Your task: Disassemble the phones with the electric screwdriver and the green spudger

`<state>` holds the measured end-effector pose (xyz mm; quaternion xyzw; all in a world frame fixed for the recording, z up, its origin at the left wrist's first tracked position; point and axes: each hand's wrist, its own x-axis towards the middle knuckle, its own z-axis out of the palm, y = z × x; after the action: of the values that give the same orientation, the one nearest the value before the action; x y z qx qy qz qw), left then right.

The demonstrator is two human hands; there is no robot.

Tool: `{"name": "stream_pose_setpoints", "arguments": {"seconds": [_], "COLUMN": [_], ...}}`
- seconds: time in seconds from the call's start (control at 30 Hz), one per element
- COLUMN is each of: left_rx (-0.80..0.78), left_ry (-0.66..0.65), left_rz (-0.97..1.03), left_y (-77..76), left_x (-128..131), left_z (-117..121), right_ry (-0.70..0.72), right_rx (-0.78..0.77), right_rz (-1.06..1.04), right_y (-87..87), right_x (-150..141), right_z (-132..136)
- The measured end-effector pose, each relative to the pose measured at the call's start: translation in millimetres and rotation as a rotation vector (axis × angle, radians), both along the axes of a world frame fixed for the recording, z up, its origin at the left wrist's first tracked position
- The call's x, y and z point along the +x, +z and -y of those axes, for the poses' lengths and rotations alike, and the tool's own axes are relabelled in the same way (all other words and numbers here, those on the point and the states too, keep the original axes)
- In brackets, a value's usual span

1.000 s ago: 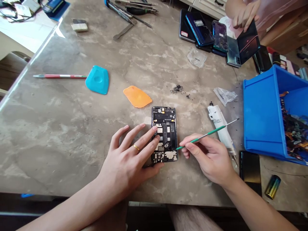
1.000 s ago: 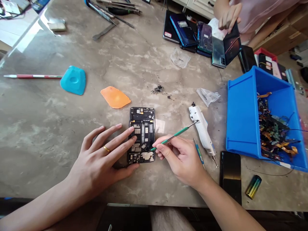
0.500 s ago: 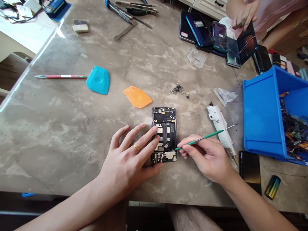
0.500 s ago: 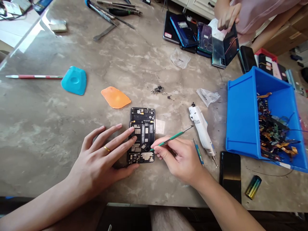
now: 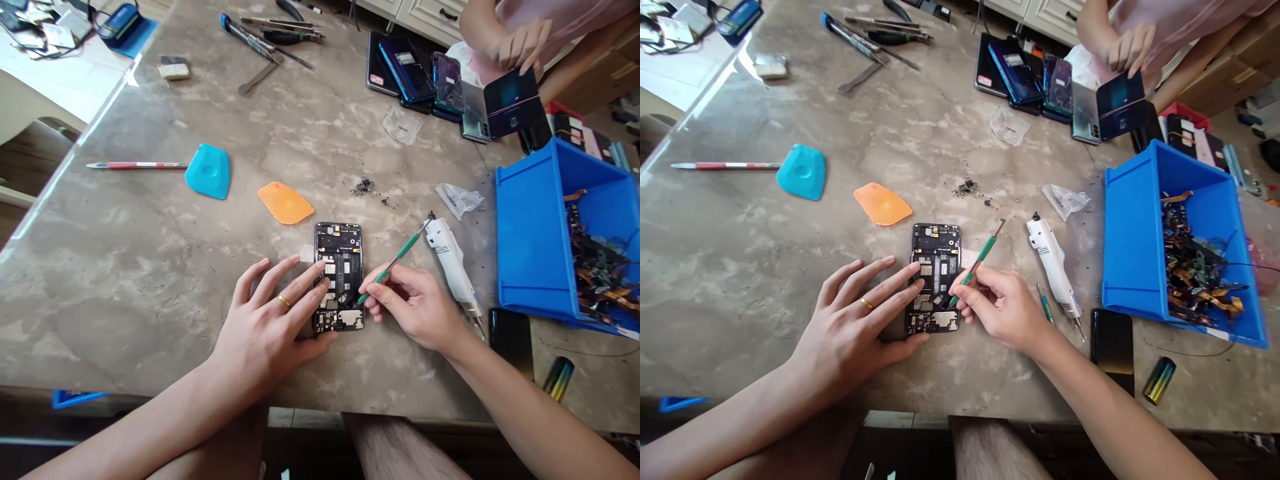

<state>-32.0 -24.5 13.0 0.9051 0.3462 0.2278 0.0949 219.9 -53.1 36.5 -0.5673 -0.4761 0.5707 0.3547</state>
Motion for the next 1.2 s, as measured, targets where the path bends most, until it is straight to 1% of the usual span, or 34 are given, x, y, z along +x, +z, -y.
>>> {"name": "stream_pose_setpoints", "arguments": {"seconds": [0.17, 0.33, 0.5, 0.63, 0.7, 0.77, 0.9, 1.0, 1.1, 1.2], "left_rx": [0.01, 0.026, 0.023, 0.019, 0.017, 0.014, 0.01, 0.011, 0.009, 0.004], "left_ry": [-0.004, -0.008, -0.014, -0.013, -0.015, -0.015, -0.014, -0.016, -0.012, -0.009], "left_rz": [-0.014, -0.016, -0.006, -0.005, -0.01, -0.015, -0.012, -0.002, 0.004, 0.004], "left_y": [1.2, 1.0, 0.6, 2.0, 2.5, 2.7, 2.0, 1.4, 1.7, 2.6], "left_x": [-0.1, -0.2, 0.0, 0.3, 0.2, 0.0, -0.1, 0.0, 0.2, 0.5], "left_z": [-0.7, -1.6, -2.3, -3.1, -3.4, -3.4, -3.3, -3.1, -2.8, -2.8], "right_ry": [-0.006, -0.006, 0.092, 0.167, 0.176, 0.167, 0.16, 0.162, 0.165, 0.171], "right_rx": [-0.073, -0.113, -0.102, -0.168, -0.203, -0.202, -0.159, -0.107, -0.009, 0.15], "right_rz": [0.013, 0.064, 0.234, 0.247, 0.253, 0.267, 0.276, 0.242, 0.21, 0.24], "right_y": [1.1, 1.9, 8.3, 11.3, 12.2, 13.4, 14.3, 11.1, 7.4, 7.9], "right_x": [-3.1, -8.2, -12.7, -13.1, -13.4, -14.3, -15.1, -12.4, -6.3, 2.6], "right_z": [-5.8, -10.9, -24.1, -34.3, -36.4, -37.0, -36.1, -32.1, -22.6, -7.1]}}
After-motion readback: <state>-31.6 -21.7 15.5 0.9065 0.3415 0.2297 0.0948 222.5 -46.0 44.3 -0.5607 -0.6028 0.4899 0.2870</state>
